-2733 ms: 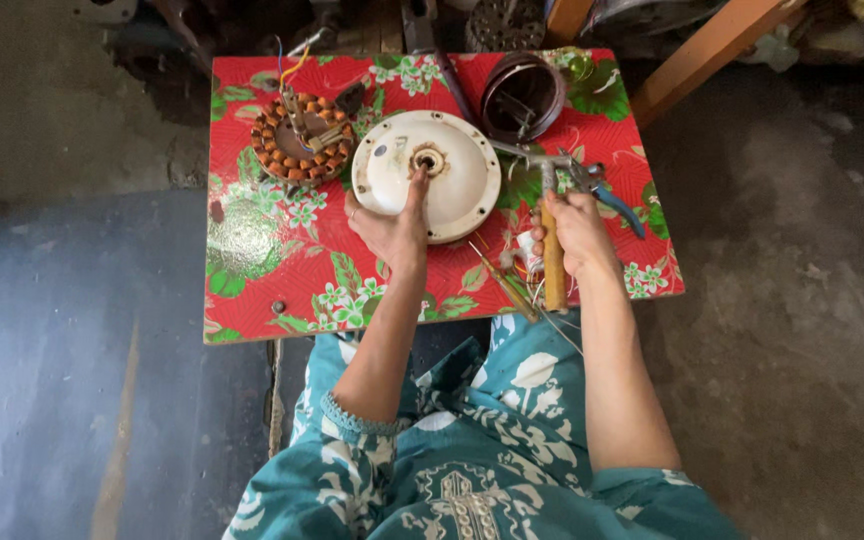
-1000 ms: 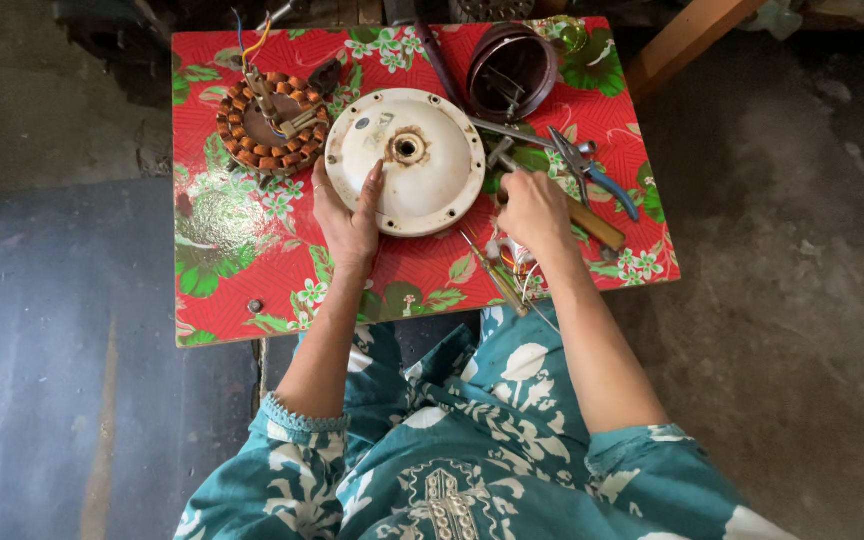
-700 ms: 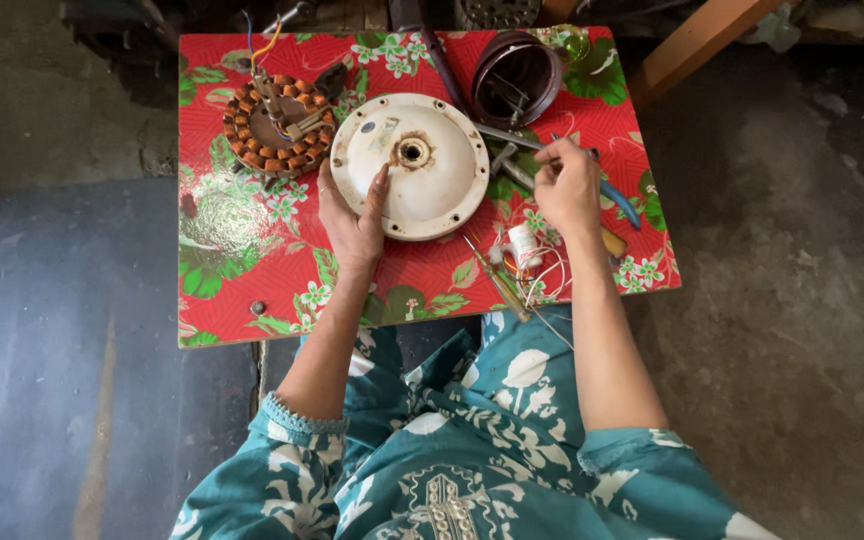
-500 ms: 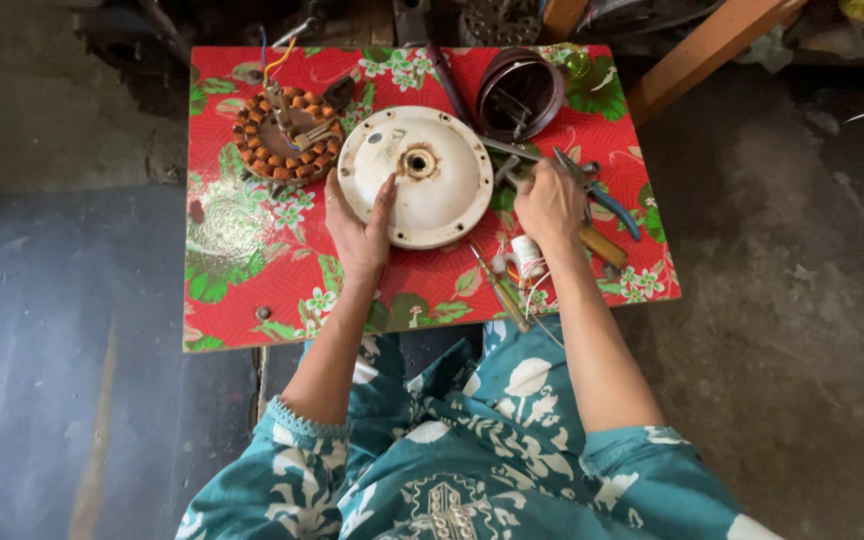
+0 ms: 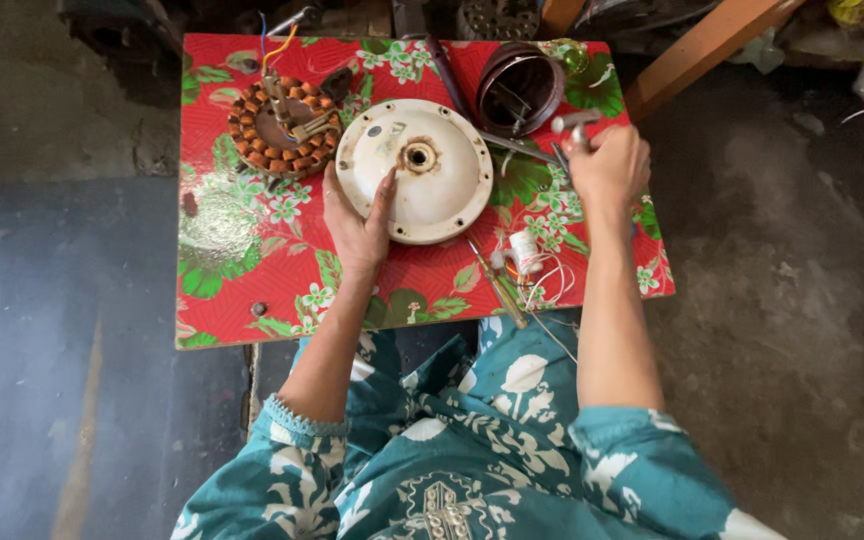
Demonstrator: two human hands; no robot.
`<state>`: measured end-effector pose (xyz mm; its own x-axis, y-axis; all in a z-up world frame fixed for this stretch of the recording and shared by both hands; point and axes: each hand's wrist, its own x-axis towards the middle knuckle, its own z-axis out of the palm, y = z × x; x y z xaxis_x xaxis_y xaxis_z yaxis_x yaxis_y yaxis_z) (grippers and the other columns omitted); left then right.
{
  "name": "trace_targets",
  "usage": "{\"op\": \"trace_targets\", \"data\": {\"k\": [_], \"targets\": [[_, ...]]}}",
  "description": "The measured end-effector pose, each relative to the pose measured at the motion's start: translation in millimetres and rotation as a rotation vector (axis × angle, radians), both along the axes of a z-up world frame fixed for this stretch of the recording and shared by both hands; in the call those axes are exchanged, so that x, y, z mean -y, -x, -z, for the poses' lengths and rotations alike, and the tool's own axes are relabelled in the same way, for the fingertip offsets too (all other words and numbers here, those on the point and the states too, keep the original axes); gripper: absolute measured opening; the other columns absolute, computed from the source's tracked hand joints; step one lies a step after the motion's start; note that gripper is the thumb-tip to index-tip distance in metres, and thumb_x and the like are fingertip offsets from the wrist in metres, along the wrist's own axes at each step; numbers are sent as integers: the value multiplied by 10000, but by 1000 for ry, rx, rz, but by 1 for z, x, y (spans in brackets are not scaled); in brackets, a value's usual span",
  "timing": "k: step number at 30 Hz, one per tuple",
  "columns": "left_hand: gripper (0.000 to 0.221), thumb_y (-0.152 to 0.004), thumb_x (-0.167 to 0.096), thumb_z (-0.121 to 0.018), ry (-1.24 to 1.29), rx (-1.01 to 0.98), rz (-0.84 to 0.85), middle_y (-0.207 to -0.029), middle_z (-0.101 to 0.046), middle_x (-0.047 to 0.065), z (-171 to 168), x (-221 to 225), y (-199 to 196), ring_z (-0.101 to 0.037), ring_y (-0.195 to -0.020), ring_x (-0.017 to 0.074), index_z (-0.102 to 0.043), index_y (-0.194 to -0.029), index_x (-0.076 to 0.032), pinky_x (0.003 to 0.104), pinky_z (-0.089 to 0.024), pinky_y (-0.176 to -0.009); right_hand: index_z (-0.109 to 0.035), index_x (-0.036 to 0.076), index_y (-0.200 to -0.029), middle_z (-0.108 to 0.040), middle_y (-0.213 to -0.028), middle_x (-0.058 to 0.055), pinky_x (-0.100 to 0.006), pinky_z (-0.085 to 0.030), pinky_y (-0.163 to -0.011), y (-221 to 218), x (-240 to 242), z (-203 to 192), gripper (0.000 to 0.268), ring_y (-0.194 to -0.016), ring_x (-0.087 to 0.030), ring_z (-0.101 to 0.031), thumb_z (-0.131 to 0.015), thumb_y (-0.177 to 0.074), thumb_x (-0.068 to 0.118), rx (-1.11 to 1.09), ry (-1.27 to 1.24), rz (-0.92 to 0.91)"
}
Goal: The person disassembles a ceiling fan motor housing by removing the top and bottom covers, and then uses a screwdriver to thread a wire through a component.
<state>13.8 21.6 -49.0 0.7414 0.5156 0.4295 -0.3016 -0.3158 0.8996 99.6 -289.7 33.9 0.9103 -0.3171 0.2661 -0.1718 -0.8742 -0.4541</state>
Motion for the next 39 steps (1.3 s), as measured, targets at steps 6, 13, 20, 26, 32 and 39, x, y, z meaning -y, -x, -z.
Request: {"op": "trace_targets", "data": {"k": [6,13,20,26,32,39], "targets": [[853,-925,-395,-805,-16,-56,3,-1393,-574,331,3,-2,-3,-594,-1301,391,-421,-1458,149,434,-460,-1121,-773,21,-737,-744,-727,-166,-459,-522,-598,-35,9,24,405,-648,-313,-716,-953,-701,382,-104,-30,100],[860,-930,-400,-789,50,-60,41,-1393,-574,319,-2,0,1,-604,-1293,378,-400,-1470,144,425,-468,-1110,-800,98,-877,-770,-815,-134,-463,-554,-676,-6,8,29,228,-701,-309,-745,-885,-771,281,-115,-104,-129],[831,-931,-372,-803,20,-46,18,-1388,-579,319,-8,0,1,-605,-1286,368,-417,-1461,138,421,-466,-1109,-822,155,-980,-769,-831,-164,-490,-557,-707,24,-5,46,213,-761,-350,-734,-835,-768,144,-10,231,-304],[683,-955,-267,-732,235,-94,93,-1357,-632,253,-7,-1,5,-636,-1233,287,-449,-1455,102,376,-490,-1073,-808,161,-1004,-772,-861,-132,-472,-574,-720,22,-11,51,194,-761,-306,-757,-731,-840,90,-97,230,-264],[583,-995,-147,-672,337,-75,120,-1386,-612,209,-2,-5,20,-607,-1242,241,-431,-1470,90,353,-469,-1076,-813,132,-949,-736,-805,-195,-510,-559,-738,20,-36,41,154,-773,-397,-718,-778,-799,134,34,224,-375],[488,-1018,-112,-606,355,-42,132,-1352,-622,176,-6,-7,53,-606,-1224,216,-473,-1450,71,343,-472,-1079,-790,75,-902,-753,-783,-150,-457,-554,-714,9,-35,35,228,-742,-309,-730,-855,-813,274,-90,-48,-353]]}}
